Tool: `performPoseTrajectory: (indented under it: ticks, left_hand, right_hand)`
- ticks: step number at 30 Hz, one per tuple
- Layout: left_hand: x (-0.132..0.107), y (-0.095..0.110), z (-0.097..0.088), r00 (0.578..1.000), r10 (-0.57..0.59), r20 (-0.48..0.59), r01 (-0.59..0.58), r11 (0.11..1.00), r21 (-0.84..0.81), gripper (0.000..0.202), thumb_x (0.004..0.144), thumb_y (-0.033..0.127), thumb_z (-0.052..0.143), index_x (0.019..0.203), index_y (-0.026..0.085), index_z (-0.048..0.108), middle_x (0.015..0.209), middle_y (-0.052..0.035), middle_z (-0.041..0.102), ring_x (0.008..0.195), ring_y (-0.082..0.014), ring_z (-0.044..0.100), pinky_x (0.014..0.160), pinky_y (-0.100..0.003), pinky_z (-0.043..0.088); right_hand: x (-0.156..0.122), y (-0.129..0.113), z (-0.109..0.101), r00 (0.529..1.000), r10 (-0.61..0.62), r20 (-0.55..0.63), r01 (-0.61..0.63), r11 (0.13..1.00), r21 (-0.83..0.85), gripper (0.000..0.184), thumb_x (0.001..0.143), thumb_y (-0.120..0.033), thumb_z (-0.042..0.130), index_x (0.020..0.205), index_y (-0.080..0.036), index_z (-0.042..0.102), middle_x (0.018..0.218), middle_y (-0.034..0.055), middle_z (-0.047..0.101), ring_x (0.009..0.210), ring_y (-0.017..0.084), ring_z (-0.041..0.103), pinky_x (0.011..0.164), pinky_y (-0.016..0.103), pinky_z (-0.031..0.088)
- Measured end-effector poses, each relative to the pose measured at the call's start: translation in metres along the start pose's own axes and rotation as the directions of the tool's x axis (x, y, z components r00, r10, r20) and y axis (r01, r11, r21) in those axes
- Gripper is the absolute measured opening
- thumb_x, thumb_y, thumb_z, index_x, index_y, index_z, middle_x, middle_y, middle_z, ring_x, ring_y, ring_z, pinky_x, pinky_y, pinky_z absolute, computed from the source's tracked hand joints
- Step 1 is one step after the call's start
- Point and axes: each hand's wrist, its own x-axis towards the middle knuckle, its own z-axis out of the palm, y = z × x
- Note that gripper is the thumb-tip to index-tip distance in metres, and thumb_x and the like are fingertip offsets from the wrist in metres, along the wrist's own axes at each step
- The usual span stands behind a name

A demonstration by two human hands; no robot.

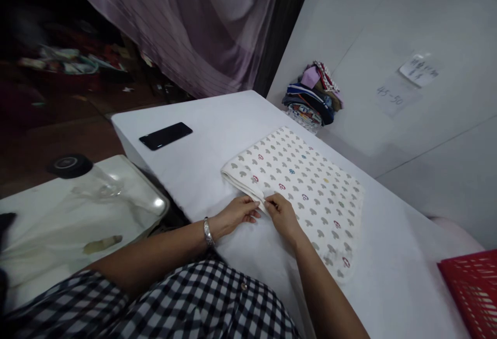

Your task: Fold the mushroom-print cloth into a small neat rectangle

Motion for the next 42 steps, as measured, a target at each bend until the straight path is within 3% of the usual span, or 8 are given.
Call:
performPoseTrajectory:
  ticks: [3,6,12,24,29,34,38,42]
  left_hand:
    - [0.001,-0.001,0.0,1.0,0.003,-0.008,-0.003,1.0,0.013,0.01,0.077,0.021,0.061,0.079,0.014,0.054,0.079,-0.0031,0.06,0.06,-0.0092,0.058,0.053,-0.02,0.045]
    - [0.003,-0.002,-0.001,1.0,0.011,0.019,-0.011,1.0,0.002,0.013,0.075,0.022,0.063,0.081,0.013,0.056,0.079,-0.0036,0.061,0.06,-0.0084,0.058,0.054,-0.02,0.044]
    - [0.004,-0.006,-0.003,0.998,0.034,0.047,-0.032,0.999,-0.029,0.008,0.075,0.018,0.061,0.08,0.012,0.058,0.072,-0.0028,0.061,0.059,-0.008,0.056,0.055,-0.02,0.044]
    - [0.002,-0.005,-0.003,0.998,0.061,0.017,-0.062,0.997,0.037,0.008,0.073,0.016,0.064,0.075,0.013,0.057,0.073,-0.0021,0.059,0.058,-0.0086,0.057,0.054,-0.021,0.044]
    - [0.002,-0.003,-0.001,0.999,0.038,0.001,-0.038,0.996,0.077,0.009,0.072,0.018,0.063,0.076,0.013,0.056,0.073,-0.0024,0.059,0.059,-0.0095,0.058,0.052,-0.02,0.043]
    - [0.0,0.0,-0.001,1.0,0.008,0.022,-0.008,1.0,-0.022,0.008,0.071,0.013,0.06,0.078,0.012,0.059,0.075,-0.0033,0.062,0.062,-0.0086,0.057,0.057,-0.02,0.043]
    - [0.0,0.0,-0.001,1.0,0.015,0.018,-0.014,0.999,-0.05,0.005,0.071,0.015,0.061,0.073,0.011,0.058,0.064,-0.0011,0.059,0.056,-0.0081,0.054,0.059,-0.022,0.043]
    - [0.002,0.0,-0.001,1.0,0.017,-0.02,-0.017,1.0,-0.001,0.005,0.073,0.016,0.058,0.071,0.011,0.057,0.063,-0.0018,0.059,0.053,-0.0077,0.053,0.053,-0.02,0.041]
  right_hand:
    - [-0.001,-0.004,0.002,0.994,-0.063,-0.087,0.052,0.991,-0.125,0.016,0.086,-0.027,0.045,0.084,-0.021,0.059,0.08,0.0039,0.06,0.075,0.018,0.054,0.069,0.031,0.043]
    - [-0.004,-0.012,0.005,0.983,-0.167,-0.079,0.145,0.962,-0.231,0.017,0.087,-0.024,0.042,0.085,-0.021,0.059,0.085,0.0068,0.06,0.084,0.02,0.054,0.076,0.033,0.043]
    - [-0.007,-0.015,0.003,0.987,-0.156,0.045,0.161,0.972,-0.172,0.011,0.084,-0.026,0.05,0.088,-0.022,0.059,0.086,0.005,0.058,0.082,0.019,0.054,0.073,0.031,0.044]
    - [0.001,-0.003,-0.001,0.995,-0.054,0.08,0.056,0.998,-0.022,0.016,0.084,-0.027,0.048,0.087,-0.021,0.063,0.078,0.0015,0.061,0.071,0.015,0.055,0.065,0.027,0.043]
    - [0.0,-0.005,-0.001,0.987,-0.128,-0.096,0.102,0.965,-0.24,0.017,0.087,-0.026,0.043,0.089,-0.021,0.059,0.087,0.0057,0.061,0.082,0.02,0.055,0.074,0.032,0.044]
    - [-0.008,-0.015,0.005,0.967,-0.25,0.047,0.251,0.914,-0.318,0.022,0.087,-0.018,0.041,0.1,-0.02,0.058,0.095,0.0092,0.059,0.089,0.021,0.054,0.078,0.034,0.046]
    - [-0.011,-0.013,0.011,0.959,-0.278,0.061,0.281,0.885,-0.373,0.025,0.083,-0.02,0.048,0.107,-0.017,0.056,0.099,0.0114,0.057,0.092,0.023,0.053,0.08,0.036,0.047]
    - [-0.012,-0.008,0.016,0.954,-0.299,0.019,0.278,0.86,-0.428,0.023,0.086,-0.019,0.045,0.105,-0.015,0.056,0.095,0.0119,0.059,0.088,0.023,0.055,0.077,0.037,0.048]
